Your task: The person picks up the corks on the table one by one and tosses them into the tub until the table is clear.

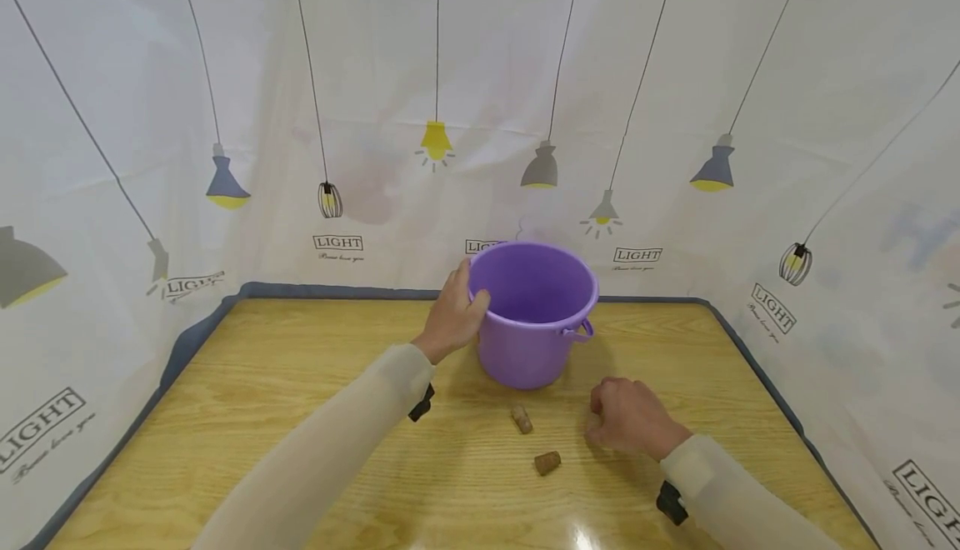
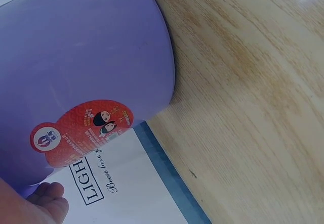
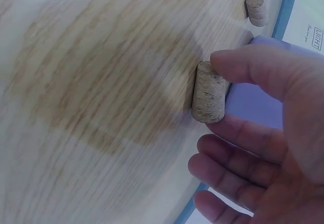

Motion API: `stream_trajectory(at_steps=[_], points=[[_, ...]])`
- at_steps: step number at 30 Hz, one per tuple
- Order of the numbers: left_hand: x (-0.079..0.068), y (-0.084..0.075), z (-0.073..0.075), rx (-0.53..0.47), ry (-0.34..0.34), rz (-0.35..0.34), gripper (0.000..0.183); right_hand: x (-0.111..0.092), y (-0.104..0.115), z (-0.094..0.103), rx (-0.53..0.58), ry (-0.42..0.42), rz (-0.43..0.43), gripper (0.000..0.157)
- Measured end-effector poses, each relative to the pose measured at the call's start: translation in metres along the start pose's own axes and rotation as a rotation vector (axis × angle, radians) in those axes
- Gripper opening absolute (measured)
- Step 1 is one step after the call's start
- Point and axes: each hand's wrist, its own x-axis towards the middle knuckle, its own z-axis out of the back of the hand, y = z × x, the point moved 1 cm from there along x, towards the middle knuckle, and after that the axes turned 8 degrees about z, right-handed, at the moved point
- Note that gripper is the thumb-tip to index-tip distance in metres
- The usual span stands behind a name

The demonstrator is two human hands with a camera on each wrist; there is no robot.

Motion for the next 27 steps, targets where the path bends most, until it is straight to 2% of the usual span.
stream_trajectory(at_steps=[9, 14, 27], points=[[0.0, 0.0, 0.0, 0.012, -0.002, -0.004, 0.075, 0.001, 0.0, 0.008, 0.044, -0.035, -0.032, 0.022], [0.0, 0.0, 0.0, 0.004, 0.002, -0.01, 0.075, 0.001, 0.001, 0.013, 0.06, -0.081, -0.003, 0.017], [0.001, 0.001, -0.001, 0.013, -0.001, -0.017, 0.075, 0.0, 0.005, 0.023, 0.109, -0.163, 0.004, 0.012]])
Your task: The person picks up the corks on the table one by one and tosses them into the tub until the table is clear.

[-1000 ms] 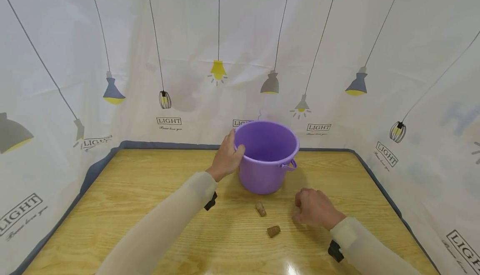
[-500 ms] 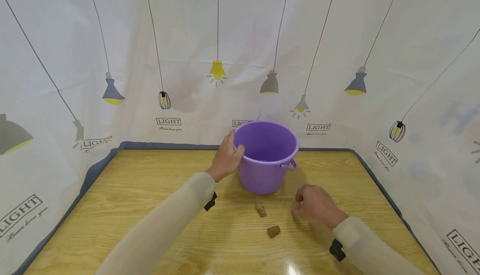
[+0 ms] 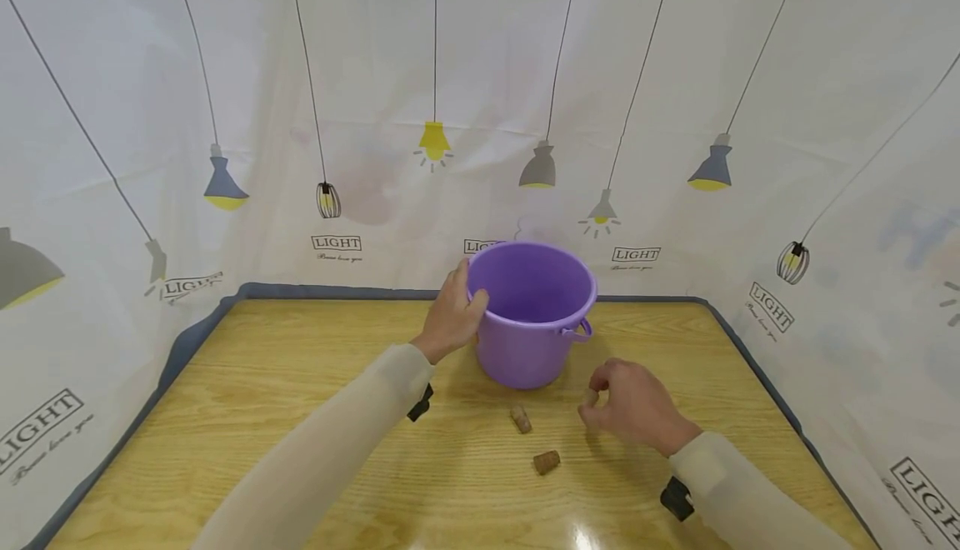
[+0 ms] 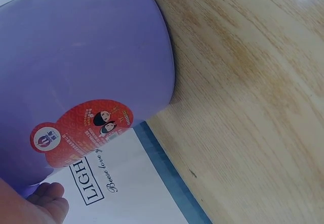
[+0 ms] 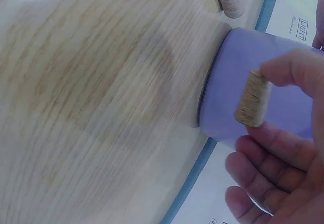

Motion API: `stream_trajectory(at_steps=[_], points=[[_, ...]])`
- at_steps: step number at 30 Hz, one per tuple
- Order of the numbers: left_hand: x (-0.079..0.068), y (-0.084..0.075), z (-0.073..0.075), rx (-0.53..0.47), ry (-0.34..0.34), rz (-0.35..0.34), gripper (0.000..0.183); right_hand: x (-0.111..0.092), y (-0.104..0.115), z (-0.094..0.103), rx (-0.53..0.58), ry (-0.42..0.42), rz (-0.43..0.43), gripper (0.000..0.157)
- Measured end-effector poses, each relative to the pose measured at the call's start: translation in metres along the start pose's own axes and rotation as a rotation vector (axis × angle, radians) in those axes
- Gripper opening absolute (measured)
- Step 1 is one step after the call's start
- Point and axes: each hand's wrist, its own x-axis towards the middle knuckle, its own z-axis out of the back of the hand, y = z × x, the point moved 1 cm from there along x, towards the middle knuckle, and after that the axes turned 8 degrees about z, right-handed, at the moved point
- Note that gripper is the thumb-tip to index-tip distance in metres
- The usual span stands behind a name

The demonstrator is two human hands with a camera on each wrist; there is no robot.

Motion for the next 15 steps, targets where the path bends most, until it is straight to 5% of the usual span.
stream_trajectory(at_steps=[15], points=[[-0.0015, -0.0014, 0.0009, 0.008, 0.0, -0.001, 0.078, 0.0019, 0.01, 0.0106, -0.03, -0.179, 0.002, 0.017]])
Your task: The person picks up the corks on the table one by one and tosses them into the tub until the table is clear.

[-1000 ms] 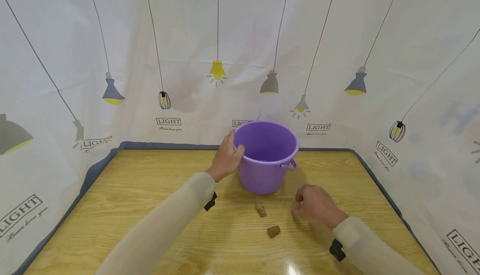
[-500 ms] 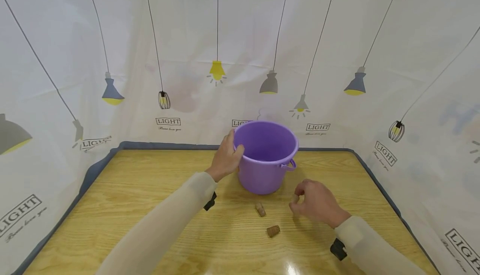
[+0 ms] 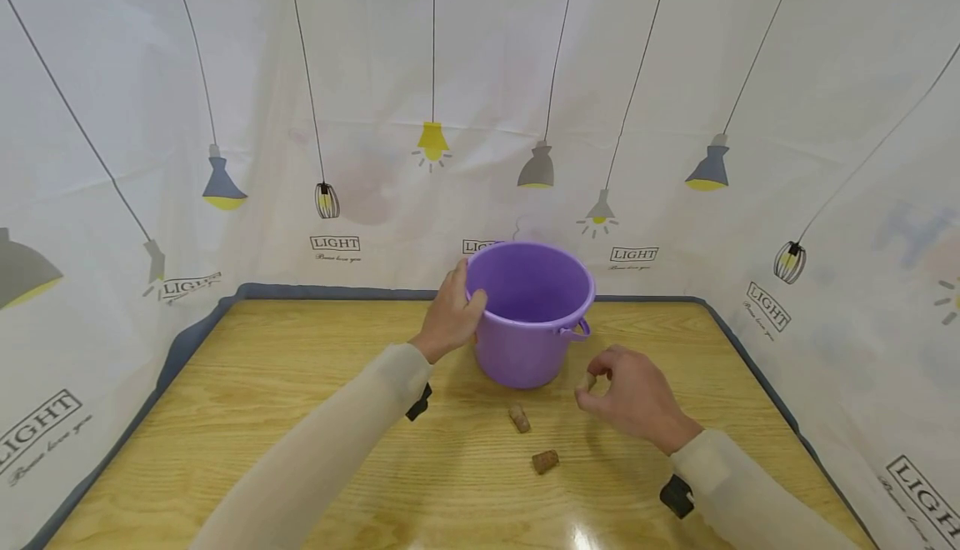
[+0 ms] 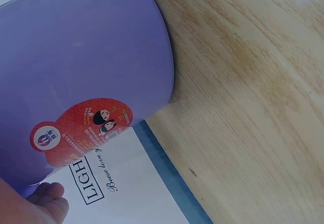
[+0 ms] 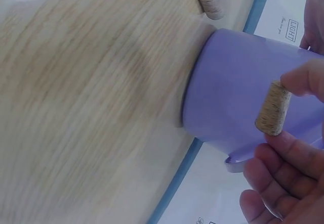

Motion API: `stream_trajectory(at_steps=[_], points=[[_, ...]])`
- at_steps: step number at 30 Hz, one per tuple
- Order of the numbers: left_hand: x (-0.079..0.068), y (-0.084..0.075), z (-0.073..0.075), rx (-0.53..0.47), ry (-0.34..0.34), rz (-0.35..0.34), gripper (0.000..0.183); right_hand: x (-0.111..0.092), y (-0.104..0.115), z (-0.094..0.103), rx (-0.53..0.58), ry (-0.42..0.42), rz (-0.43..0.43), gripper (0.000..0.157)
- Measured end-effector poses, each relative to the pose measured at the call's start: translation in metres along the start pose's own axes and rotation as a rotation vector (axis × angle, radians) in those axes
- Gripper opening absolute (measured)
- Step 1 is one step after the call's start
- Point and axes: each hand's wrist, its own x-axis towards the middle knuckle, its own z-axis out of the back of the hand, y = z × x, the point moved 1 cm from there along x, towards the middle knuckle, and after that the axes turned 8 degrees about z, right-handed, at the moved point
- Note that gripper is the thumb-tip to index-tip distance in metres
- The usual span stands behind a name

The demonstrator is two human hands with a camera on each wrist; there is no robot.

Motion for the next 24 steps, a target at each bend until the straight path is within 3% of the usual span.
stream_trajectory(at_steps=[24], points=[[0.001, -0.001, 0.0, 0.008, 0.006, 0.002, 0.077, 0.01, 0.01, 0.023, -0.014, -0.119, 0.085, 0.015]])
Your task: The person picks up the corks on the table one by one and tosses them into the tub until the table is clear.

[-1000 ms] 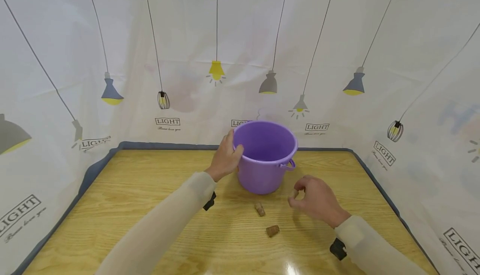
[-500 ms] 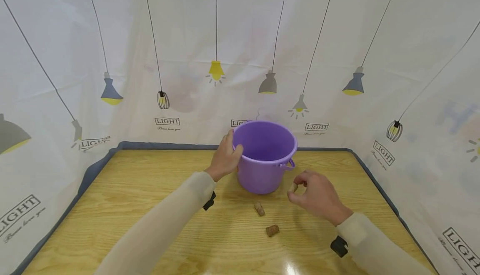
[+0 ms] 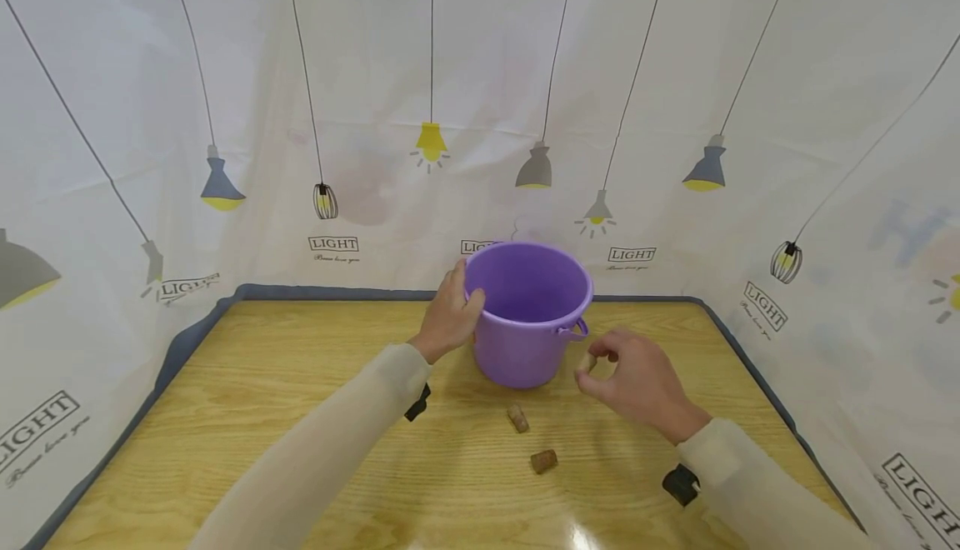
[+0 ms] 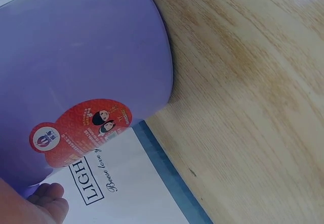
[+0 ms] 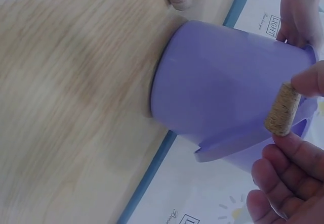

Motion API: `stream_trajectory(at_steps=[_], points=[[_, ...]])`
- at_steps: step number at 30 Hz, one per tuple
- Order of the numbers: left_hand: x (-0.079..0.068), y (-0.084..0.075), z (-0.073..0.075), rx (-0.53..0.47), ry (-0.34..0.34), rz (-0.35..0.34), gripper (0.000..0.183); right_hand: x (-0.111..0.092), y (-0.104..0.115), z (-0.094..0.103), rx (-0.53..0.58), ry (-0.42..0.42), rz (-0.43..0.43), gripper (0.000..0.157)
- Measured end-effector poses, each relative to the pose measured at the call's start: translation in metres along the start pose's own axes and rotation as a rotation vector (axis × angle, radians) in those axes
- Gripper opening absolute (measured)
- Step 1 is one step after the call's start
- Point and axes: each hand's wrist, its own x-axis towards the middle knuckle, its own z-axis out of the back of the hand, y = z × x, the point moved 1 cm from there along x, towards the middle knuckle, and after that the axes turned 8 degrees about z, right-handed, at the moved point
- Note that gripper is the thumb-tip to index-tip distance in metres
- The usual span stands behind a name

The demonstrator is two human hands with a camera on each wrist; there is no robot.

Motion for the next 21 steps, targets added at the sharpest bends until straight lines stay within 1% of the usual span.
stream_trajectory(at_steps=[7, 17, 21], points=[[0.0, 0.0, 0.0, -0.007, -0.001, -0.001, 0.077, 0.005, 0.003, 0.006, -0.006, -0.041, 0.03, 0.016], [-0.001, 0.0, 0.001, -0.005, -0.001, -0.002, 0.076, 0.014, 0.004, 0.011, -0.007, -0.139, 0.086, 0.014], [-0.001, 0.0, 0.001, -0.005, -0.003, -0.002, 0.076, 0.018, 0.006, 0.011, -0.003, -0.179, 0.09, 0.014]])
